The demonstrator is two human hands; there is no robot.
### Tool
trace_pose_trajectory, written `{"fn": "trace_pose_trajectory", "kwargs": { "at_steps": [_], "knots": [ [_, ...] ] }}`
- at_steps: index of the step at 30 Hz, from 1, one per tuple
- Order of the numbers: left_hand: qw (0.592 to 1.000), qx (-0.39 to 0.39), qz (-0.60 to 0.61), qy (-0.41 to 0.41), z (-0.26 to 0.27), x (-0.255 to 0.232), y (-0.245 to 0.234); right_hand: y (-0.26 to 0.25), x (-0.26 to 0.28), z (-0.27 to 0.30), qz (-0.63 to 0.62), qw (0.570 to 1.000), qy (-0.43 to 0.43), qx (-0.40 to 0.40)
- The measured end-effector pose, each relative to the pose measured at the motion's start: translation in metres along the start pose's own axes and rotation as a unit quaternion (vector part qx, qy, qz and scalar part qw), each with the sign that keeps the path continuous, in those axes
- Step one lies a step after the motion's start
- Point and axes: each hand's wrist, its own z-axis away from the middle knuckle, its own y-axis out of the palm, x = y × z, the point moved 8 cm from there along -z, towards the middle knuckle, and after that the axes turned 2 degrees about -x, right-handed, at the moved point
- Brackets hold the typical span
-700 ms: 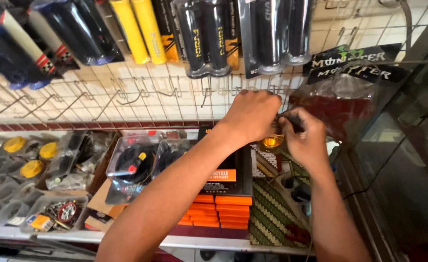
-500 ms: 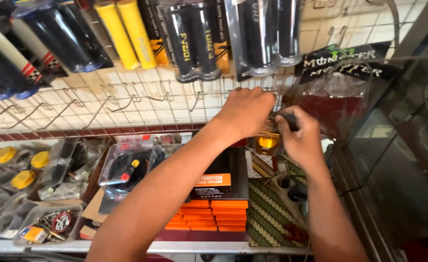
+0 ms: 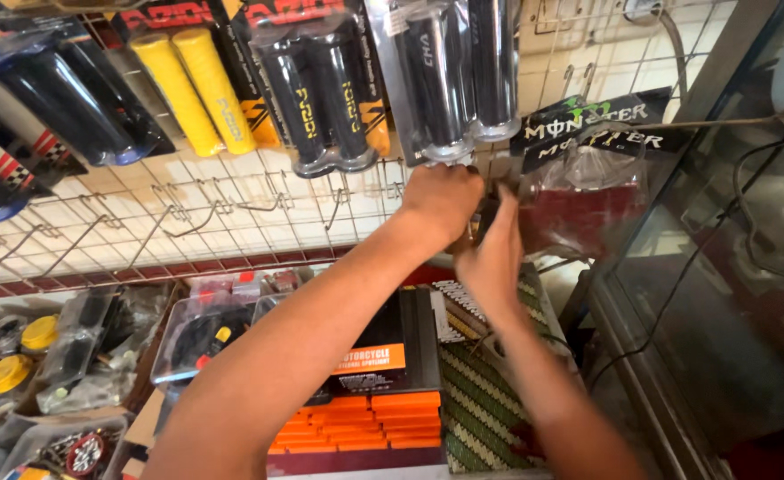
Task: The person picks up several packaged motorcycle parts from a wall rack and places them on a glass counter, then handles a small component and its packaging.
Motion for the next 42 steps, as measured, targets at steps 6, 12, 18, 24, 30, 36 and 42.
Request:
{"fn": "trace_pose_trajectory", "kwargs": {
  "at_steps": [6,12,18,24,30,36,42],
  "knots": [
    [0.999,-0.012,0.009,-0.031,-0.013,0.006,0.010,0.018,0.003,0.026,0.035,0.998,-0.053,-0.002],
    [0.989,0.019,0.128,-0.074,-0.016,0.018,0.009,0.038,-0.007,0.031,0.066,0.997,-0.034,-0.020],
    [0.984,0.019,0.157,-0.075,-0.005,0.018,-0.007,0.049,-0.018,0.019,0.097,0.995,0.017,0.026],
    [0.995,0.076,0.060,0.026,0.042,-0.023,-0.022,0.062,-0.027,0.023,-0.123,0.980,0.128,0.089],
    [0.996,-0.036,0.032,0.081,0.064,-0.037,-0.028,0.074,-0.051,0.045,-0.103,0.993,0.032,0.051],
    [0.990,-0.105,-0.003,0.089,0.078,-0.051,-0.030,0.100,-0.078,0.054,-0.020,0.979,0.109,0.174],
    [0.987,-0.114,-0.005,0.111,0.070,-0.051,-0.029,0.048,-0.024,0.029,0.020,0.999,-0.043,0.024]
  ]
}}
